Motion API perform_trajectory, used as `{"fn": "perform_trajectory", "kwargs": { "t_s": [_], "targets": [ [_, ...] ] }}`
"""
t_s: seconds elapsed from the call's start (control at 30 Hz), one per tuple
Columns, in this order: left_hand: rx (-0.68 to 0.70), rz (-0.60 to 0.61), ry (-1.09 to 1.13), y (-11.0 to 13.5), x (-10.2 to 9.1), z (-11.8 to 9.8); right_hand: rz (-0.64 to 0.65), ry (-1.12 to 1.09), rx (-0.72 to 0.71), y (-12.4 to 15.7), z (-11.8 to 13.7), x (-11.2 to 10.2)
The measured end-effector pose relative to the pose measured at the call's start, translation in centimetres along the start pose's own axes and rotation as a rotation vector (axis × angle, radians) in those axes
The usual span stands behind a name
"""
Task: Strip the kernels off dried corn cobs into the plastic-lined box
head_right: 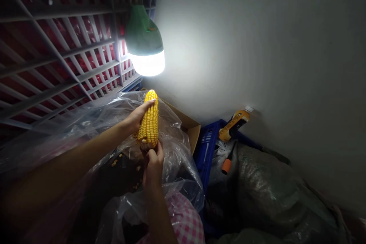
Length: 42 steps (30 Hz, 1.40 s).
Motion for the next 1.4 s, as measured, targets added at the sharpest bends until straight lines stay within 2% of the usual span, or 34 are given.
{"fn": "perform_trajectory", "kwargs": {
  "t_s": [0.1,0.2,0.47,1.17,1.4],
  "targets": [
    [-0.042,-0.025,0.055,-0.1,-0.1,-0.3,0.019,-0.084,0.057,0.1,0.6,0.1],
    [-0.022,-0.012,0.026,-0.1,-0.1,-0.2,-0.032,-0.14,0.132,0.0,0.8,0.0],
    [-0.035,-0.005,0.043,-0.3,-0.1,0.1,-0.02,-0.1,0.087,0.0,0.5,-0.2],
    [-0.034,-0.031,0.055,-0.1,-0.1,0.2,-0.04,-0.224,0.176,0.3,1.0,-0.3],
    [-0.039,-0.048,0.003,0.9,-0.9,0.0,0.053,-0.169,0.215,0.5,0.5,0.4]
  ]
}}
Point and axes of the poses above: each hand's wrist, its own y-axis away from the middle knuckle, its own x-axis out of the palm, z = x × y, the point moved 2 cm from there along -y, towards the middle knuckle, and after that the axes turned 8 degrees about z, right-handed, at the moved point
